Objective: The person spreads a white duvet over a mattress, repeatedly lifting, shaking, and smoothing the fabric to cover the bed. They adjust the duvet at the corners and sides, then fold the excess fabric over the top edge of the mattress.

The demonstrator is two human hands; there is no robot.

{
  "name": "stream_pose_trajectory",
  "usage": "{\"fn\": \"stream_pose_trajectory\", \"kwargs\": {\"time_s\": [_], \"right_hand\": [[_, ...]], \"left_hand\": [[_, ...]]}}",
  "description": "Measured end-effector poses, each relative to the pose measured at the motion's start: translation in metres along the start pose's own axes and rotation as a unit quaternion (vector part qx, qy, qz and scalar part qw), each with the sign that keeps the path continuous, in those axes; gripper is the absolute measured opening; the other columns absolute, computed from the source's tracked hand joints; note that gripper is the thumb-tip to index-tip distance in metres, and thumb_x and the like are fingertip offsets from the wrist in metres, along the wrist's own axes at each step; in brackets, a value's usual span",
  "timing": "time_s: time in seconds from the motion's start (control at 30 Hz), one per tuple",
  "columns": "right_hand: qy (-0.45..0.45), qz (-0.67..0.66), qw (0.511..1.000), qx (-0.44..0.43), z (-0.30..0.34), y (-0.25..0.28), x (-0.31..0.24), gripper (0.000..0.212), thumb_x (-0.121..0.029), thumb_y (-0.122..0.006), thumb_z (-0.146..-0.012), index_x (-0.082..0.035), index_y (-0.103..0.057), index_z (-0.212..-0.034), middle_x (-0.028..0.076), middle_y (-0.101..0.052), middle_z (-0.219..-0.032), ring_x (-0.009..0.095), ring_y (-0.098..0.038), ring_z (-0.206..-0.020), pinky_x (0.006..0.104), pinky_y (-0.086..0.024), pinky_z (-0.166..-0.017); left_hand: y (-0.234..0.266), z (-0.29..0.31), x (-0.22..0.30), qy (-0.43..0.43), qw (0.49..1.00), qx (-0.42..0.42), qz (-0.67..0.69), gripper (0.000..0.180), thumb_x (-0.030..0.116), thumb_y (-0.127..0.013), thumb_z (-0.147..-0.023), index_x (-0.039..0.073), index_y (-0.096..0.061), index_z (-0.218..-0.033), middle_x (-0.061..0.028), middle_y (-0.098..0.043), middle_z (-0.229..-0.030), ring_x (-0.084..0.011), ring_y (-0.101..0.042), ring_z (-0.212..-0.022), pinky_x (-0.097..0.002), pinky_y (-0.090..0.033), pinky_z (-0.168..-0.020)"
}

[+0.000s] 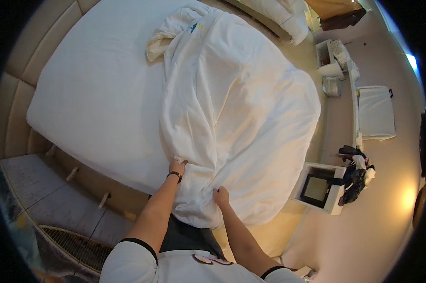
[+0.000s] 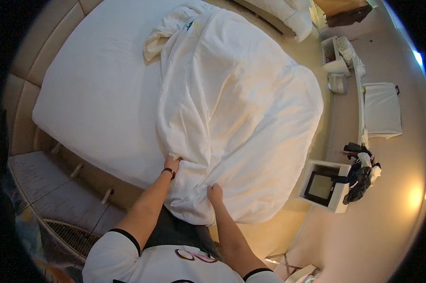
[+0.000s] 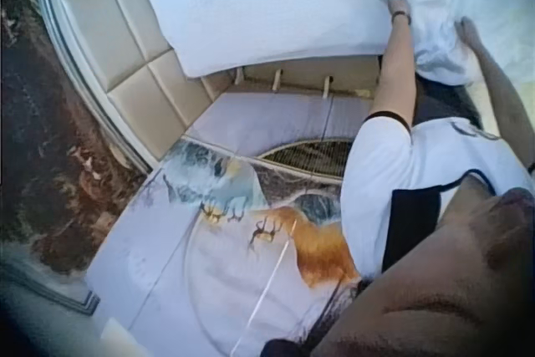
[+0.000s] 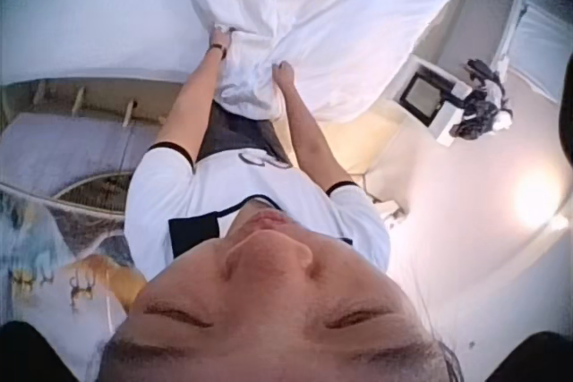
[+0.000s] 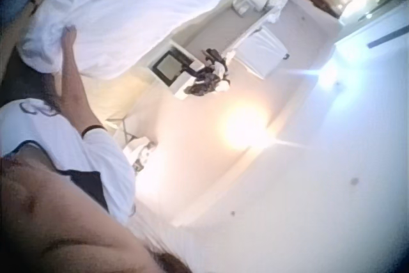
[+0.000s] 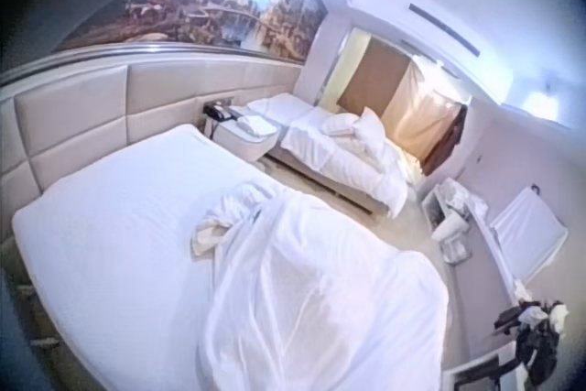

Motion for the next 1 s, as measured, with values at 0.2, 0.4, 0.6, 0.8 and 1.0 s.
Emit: {"fn": "stream_pose_trajectory", "kwargs": {"time_s": [0.2,0.4,0.6,0.8,1.0], "right_hand": [[-0.191,-0.459,0.868,0.009,0.001,0.045,0.029,0.014,-0.008,-0.059,-0.084,-0.004,-0.052,-0.072,0.005,-0.054,-0.061,0.017,-0.055,-0.048,0.0315,-0.048,-0.043],[-0.290,-0.321,0.842,0.323,0.038,0.215,0.180,0.009,-0.008,-0.056,-0.086,-0.002,-0.053,-0.080,0.008,-0.055,-0.070,0.022,-0.055,-0.060,0.0369,-0.048,-0.053],[0.046,-0.217,0.950,0.219,-0.014,0.203,-0.084,0.053,-0.033,-0.070,-0.080,0.005,-0.057,-0.115,0.021,-0.062,-0.106,0.030,-0.059,-0.101,0.0380,-0.045,-0.087],[0.078,-0.241,0.966,-0.060,-0.004,0.132,-0.222,0.056,-0.024,-0.065,-0.071,0.009,-0.054,-0.115,0.027,-0.063,-0.102,0.035,-0.062,-0.094,0.0388,-0.048,-0.082],[0.103,-0.463,0.841,-0.259,0.016,0.193,-0.247,0.036,-0.016,-0.062,-0.073,0.006,-0.063,-0.102,0.014,-0.067,-0.090,0.027,-0.063,-0.083,0.0354,-0.049,-0.076]], "left_hand": [[0.090,0.040,-0.052,-0.031,0.957,0.073,0.278,0.039,0.014,-0.065,-0.082,-0.006,-0.058,-0.115,-0.0177,-0.065,-0.103,-0.0276,-0.061,-0.094,-0.0369,-0.048,-0.079],[0.141,0.135,0.004,-0.060,0.919,0.029,0.388,0.037,0.011,-0.065,-0.084,-0.006,-0.057,-0.115,-0.0135,-0.065,-0.103,-0.0252,-0.063,-0.087,-0.0364,-0.050,-0.077],[0.088,0.210,0.073,-0.293,0.955,0.001,-0.043,0.033,0.025,-0.066,-0.084,0.001,-0.062,-0.107,-0.0182,-0.067,-0.092,-0.0334,-0.064,-0.089,-0.0402,-0.050,-0.074],[0.058,0.270,0.096,-0.370,0.913,-0.032,-0.171,0.034,0.030,-0.062,-0.086,0.002,-0.062,-0.105,-0.0180,-0.066,-0.096,-0.0351,-0.063,-0.087,-0.0412,-0.048,-0.075],[0.077,0.200,0.092,-0.085,0.852,-0.290,0.428,0.028,0.037,-0.049,-0.094,0.011,-0.061,-0.095,-0.0027,-0.063,-0.098,-0.0197,-0.058,-0.089,-0.0324,-0.044,-0.078]]}}
Point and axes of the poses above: each hand's wrist, its own z-axis away from the middle knuckle, its own y-axis out of the back of the hand, x = y × z, the point moved 8 cm from there along -z, towards the middle knuckle
